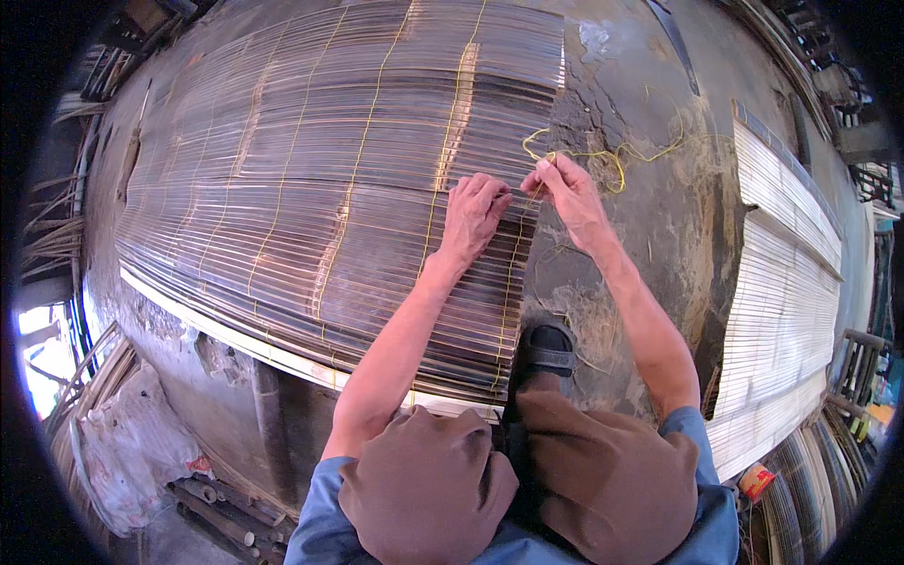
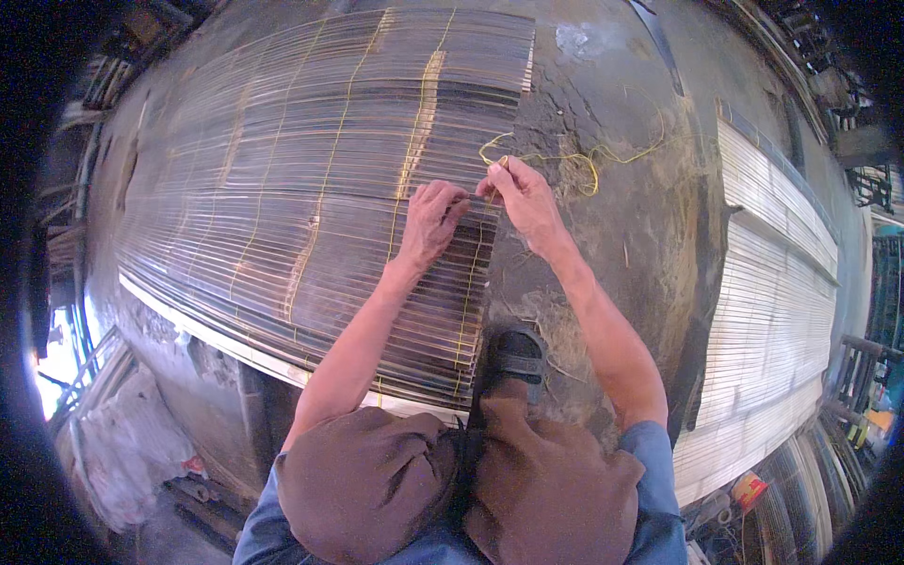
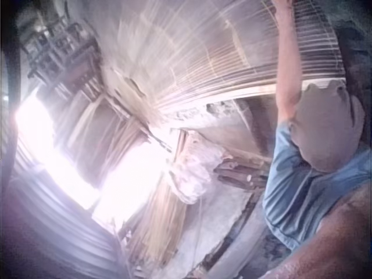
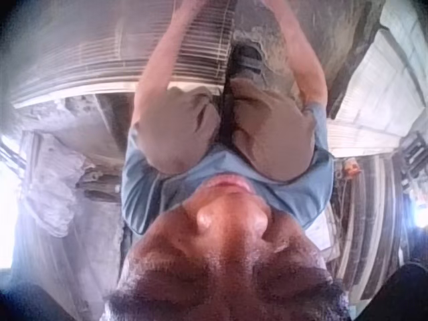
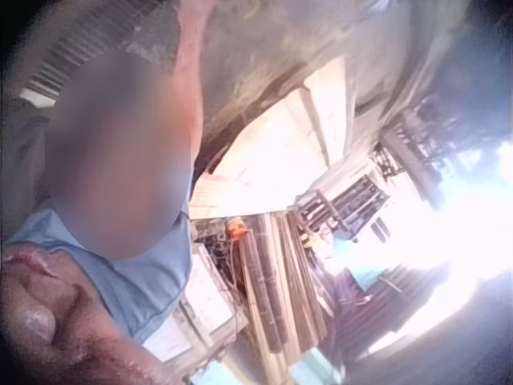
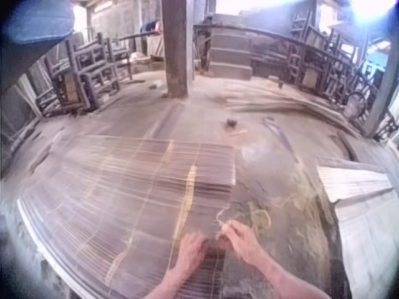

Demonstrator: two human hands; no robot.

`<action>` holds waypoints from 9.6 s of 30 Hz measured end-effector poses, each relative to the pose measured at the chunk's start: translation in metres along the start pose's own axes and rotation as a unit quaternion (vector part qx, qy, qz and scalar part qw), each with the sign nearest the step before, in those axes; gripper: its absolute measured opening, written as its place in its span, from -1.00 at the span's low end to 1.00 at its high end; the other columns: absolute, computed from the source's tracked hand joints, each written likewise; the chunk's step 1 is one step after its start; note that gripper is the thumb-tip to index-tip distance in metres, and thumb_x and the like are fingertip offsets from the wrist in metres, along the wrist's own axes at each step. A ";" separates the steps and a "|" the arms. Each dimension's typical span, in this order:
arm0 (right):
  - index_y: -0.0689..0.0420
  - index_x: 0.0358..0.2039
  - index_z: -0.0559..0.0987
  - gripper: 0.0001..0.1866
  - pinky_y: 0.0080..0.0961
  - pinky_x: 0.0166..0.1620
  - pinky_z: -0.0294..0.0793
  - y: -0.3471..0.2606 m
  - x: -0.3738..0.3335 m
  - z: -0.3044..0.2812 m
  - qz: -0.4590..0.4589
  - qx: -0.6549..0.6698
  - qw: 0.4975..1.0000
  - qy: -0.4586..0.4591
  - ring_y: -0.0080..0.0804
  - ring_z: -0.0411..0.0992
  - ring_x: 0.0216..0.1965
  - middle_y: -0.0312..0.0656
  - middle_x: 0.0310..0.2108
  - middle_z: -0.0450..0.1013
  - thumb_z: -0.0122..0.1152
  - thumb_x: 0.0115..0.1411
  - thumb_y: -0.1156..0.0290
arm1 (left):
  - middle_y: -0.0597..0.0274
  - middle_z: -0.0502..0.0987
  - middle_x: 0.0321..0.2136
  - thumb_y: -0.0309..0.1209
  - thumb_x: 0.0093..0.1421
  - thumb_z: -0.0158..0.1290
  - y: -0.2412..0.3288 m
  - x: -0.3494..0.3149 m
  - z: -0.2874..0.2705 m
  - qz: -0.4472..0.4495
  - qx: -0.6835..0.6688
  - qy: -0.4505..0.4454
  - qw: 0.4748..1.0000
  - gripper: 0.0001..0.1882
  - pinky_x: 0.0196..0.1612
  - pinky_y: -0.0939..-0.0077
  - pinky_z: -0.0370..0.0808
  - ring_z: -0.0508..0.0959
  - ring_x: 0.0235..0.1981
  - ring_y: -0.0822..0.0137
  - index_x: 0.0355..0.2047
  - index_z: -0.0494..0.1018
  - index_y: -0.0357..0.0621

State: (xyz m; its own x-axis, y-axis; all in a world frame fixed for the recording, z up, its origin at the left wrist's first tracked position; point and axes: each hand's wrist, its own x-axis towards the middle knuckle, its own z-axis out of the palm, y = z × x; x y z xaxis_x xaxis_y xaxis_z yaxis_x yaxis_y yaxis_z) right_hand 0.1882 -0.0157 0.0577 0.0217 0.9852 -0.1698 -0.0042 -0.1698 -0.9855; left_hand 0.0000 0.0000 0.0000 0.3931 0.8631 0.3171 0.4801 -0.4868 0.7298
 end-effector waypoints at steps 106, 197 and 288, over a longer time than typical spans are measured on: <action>-0.01 -0.35 0.46 -0.80 -0.81 -0.64 0.01 -0.212 -0.303 -0.459 0.068 -0.048 0.926 0.367 -0.86 0.03 -0.64 -0.57 -0.59 0.11 0.18 0.37 0.20 | 0.45 0.00 -0.77 -0.27 0.31 0.14 -0.099 0.051 -0.092 -0.482 -0.598 0.180 0.614 -0.60 -0.59 0.53 0.11 0.03 -0.74 0.49 -0.59 0.19 0.04; 0.18 -0.21 0.60 -0.76 -0.33 -0.38 0.39 0.027 -0.004 0.002 -0.092 -0.165 0.981 -0.042 -0.44 0.41 -0.50 -0.09 -0.54 0.45 0.25 0.25 0.27 | 0.39 0.47 -0.27 -0.38 0.10 0.16 0.021 -0.009 0.021 -0.083 0.049 0.010 0.995 -0.93 -0.09 0.25 0.22 0.38 -0.17 0.24 -0.42 0.57 -0.07; 0.17 -0.12 0.58 -0.82 -0.45 -0.01 0.53 -0.204 0.046 -0.364 -0.055 0.025 0.991 0.120 -0.45 0.52 -0.17 -0.21 -0.23 0.57 0.12 0.35 0.38 | 0.36 0.47 -0.42 -0.32 0.23 0.14 0.006 0.010 0.034 -0.019 0.018 0.033 0.999 -0.84 -0.12 0.25 0.21 0.42 -0.27 0.22 -0.49 0.52 -0.05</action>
State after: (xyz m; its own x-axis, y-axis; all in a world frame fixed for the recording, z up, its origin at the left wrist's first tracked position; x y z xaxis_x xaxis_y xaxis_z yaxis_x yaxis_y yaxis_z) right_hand 0.5539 0.0564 0.2505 0.2613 0.9633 -0.0623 -0.0377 -0.0543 -0.9978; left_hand 0.0335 0.0010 -0.0135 0.3215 0.8875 0.3301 0.5218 -0.4569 0.7204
